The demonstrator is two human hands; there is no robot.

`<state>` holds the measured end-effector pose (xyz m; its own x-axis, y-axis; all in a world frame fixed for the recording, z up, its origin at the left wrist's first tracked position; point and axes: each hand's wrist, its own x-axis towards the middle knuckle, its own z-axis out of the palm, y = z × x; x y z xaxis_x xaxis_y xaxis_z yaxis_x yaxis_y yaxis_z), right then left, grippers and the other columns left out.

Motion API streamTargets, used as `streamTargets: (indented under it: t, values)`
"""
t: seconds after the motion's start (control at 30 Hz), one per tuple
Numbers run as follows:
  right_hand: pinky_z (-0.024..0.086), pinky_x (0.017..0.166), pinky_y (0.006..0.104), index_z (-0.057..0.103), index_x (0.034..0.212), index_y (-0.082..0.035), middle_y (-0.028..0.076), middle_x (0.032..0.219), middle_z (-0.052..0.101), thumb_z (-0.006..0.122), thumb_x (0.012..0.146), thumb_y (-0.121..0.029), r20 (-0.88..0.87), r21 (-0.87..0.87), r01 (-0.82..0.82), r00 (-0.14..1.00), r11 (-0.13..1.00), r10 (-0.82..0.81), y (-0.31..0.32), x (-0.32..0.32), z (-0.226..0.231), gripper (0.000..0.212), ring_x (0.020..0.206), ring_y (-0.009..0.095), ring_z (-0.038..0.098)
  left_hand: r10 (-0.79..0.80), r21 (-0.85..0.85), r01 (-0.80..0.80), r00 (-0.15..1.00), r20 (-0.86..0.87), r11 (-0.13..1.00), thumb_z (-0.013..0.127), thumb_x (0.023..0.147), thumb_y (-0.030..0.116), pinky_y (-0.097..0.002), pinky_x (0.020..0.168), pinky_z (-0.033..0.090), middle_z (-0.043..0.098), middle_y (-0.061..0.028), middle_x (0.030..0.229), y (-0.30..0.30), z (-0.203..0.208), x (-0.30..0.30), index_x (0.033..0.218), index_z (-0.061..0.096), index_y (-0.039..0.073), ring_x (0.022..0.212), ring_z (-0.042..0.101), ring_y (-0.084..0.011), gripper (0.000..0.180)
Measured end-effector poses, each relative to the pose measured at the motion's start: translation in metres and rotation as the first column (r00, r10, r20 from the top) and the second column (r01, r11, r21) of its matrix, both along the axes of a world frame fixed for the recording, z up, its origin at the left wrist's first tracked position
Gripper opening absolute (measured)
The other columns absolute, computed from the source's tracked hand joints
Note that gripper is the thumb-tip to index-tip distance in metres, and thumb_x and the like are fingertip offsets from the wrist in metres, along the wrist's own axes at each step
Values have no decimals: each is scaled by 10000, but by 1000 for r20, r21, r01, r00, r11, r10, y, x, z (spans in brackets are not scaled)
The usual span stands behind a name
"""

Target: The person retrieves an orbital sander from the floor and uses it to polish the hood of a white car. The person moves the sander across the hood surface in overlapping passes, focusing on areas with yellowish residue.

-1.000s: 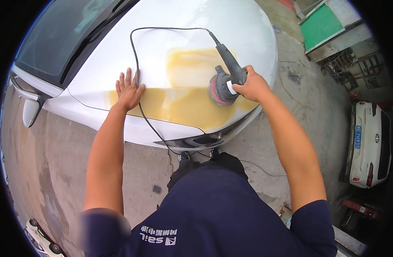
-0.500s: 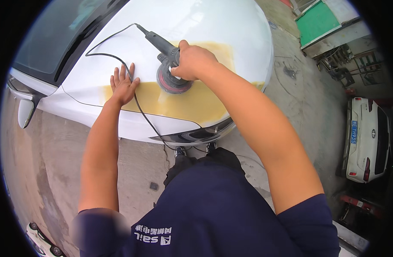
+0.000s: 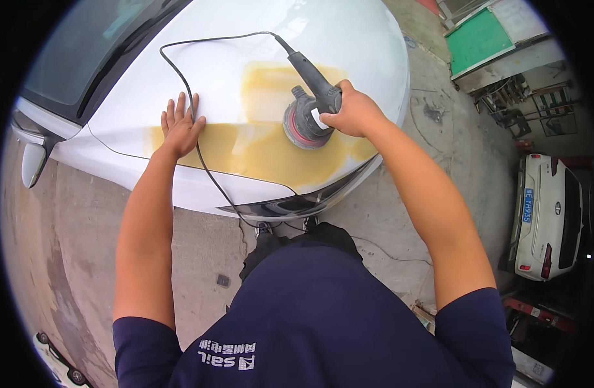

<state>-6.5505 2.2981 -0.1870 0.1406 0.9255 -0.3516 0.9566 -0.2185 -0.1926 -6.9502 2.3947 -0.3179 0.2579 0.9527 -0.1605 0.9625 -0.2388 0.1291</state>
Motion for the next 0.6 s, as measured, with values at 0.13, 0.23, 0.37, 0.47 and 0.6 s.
streamTargets:
  t: [0.13, 0.23, 0.37, 0.47, 0.6]
  values:
    - [583, 895, 434, 422, 1456, 16, 231, 1143, 731, 784, 834, -455, -28, 25, 72, 997, 997, -72, -14, 34, -12, 860, 1059, 367, 727, 0, 1, 0, 1000, 12, 1000, 385, 1076, 507, -523, 1289, -86, 7, -108, 1796, -1, 1, 0, 1718, 183, 284, 1641, -87, -369, 710]
    - [577, 907, 436, 429, 1457, 5, 232, 1157, 729, 798, 818, -449, -62, 69, 90, 994, 994, -86, -26, 63, -22, 866, 1071, 370, 723, 1, 5, -1, 1000, -3, 1000, 391, 1073, 509, -521, 1291, -85, 7, -103, 1797, -1, 0, 0, 1716, 198, 278, 1641, -88, -368, 710]
    - [569, 916, 439, 444, 1446, -13, 226, 1141, 738, 820, 794, -420, -110, 108, 165, 982, 980, -153, -37, 91, -35, 856, 1063, 370, 727, 2, 11, -2, 1000, -12, 1000, 397, 1071, 516, -517, 1293, -88, 5, -94, 1798, -1, 0, 1, 1715, 207, 266, 1641, -90, -365, 716]
    - [568, 919, 439, 448, 1448, -22, 221, 1149, 739, 822, 793, -415, -89, 113, 163, 984, 980, -154, -41, 95, -34, 850, 1062, 372, 728, 11, 6, -11, 1000, -17, 1000, 398, 1070, 521, -516, 1293, -89, 2, -92, 1798, -2, 0, 2, 1715, 205, 262, 1641, -90, -364, 722]
    - [568, 932, 446, 439, 1466, -15, 231, 1183, 726, 810, 797, -420, -78, 97, 140, 988, 985, -133, -41, 69, -24, 866, 1077, 376, 722, 1, 16, -1, 1000, -9, 1000, 395, 1070, 521, -518, 1293, -86, 0, -95, 1798, -2, 0, 2, 1718, 185, 278, 1641, -89, -370, 724]
